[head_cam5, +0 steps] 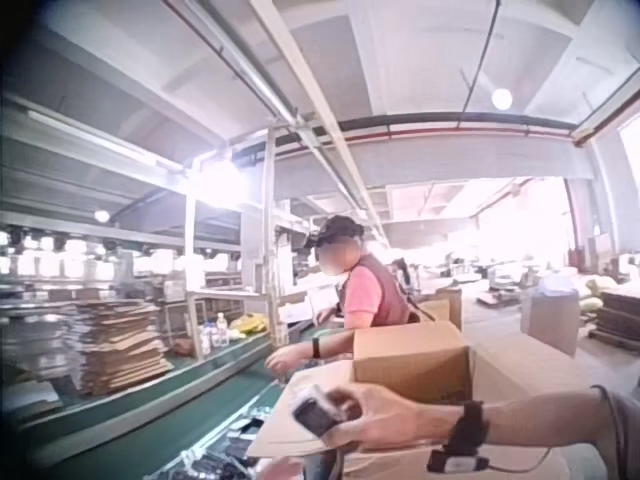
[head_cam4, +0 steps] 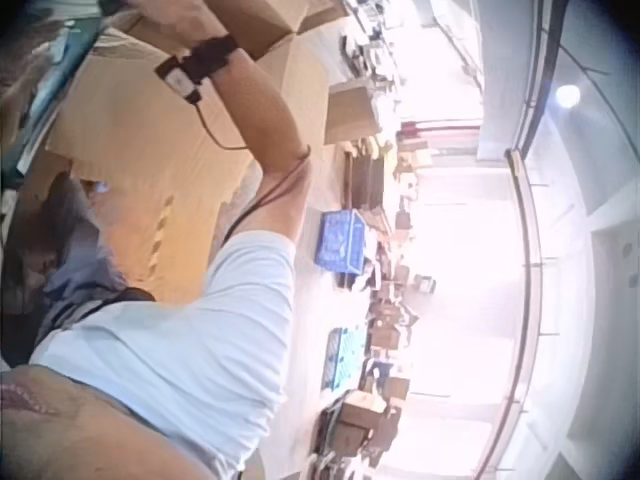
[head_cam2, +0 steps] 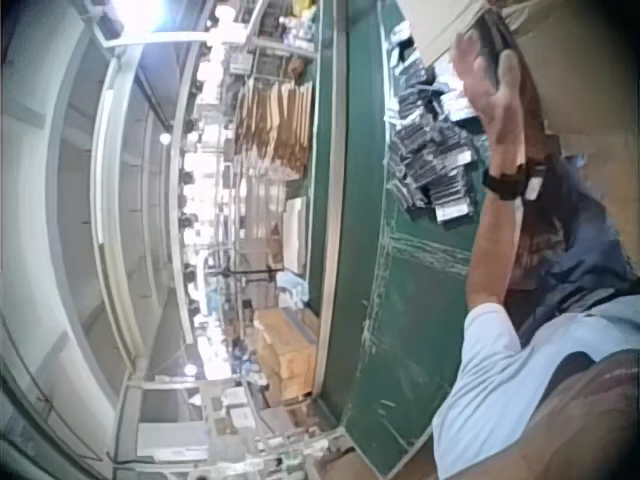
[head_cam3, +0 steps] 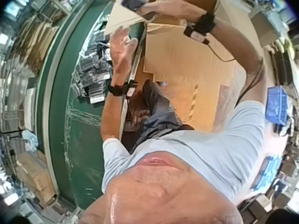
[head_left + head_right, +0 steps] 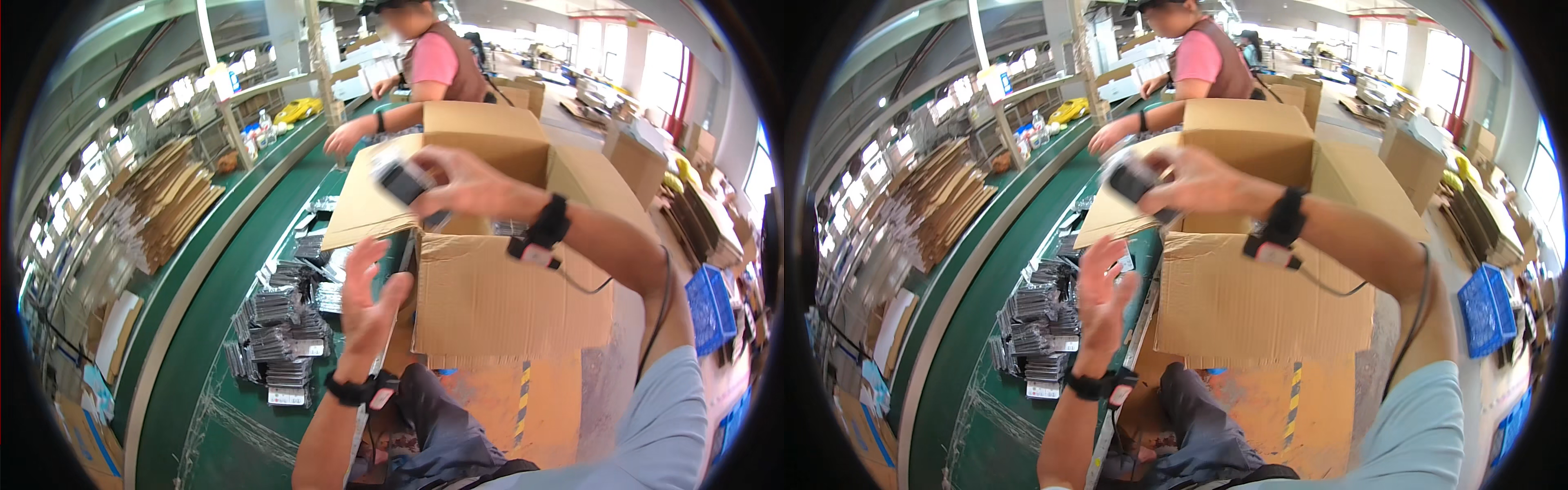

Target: Packing small silver electronic components into a cardboard box on a conveyor line.

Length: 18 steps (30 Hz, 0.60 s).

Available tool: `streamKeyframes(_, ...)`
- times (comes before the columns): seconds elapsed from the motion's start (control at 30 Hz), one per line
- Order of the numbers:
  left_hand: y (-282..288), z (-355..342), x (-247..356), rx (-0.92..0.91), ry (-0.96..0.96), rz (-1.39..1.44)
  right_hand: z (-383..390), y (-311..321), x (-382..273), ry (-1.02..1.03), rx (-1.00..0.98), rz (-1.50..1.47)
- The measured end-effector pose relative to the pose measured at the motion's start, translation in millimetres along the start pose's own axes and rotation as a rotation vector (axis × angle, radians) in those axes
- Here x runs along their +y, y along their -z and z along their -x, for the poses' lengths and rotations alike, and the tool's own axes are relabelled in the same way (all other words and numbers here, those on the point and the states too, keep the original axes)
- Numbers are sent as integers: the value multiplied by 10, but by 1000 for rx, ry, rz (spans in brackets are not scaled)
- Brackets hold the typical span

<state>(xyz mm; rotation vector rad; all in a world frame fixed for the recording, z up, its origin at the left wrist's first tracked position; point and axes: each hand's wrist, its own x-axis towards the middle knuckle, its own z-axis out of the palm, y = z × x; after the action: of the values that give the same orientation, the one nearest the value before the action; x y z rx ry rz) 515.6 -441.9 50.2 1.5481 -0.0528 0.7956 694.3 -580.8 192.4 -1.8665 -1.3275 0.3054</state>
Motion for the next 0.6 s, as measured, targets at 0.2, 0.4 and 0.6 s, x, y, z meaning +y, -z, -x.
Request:
streamKeyframes(0.2, 750, 664, 162, 26, 51, 471, 121, -1591, -335, 147, -139, -217)
streamKeyframes(0.4, 1472, 1069, 270, 237, 102, 566, -40, -2475, -698, 301, -173, -117)
streamKeyframes(0.6, 1883, 1249, 256, 318, 123, 767, -206, -2694, -795, 491, -289, -168)
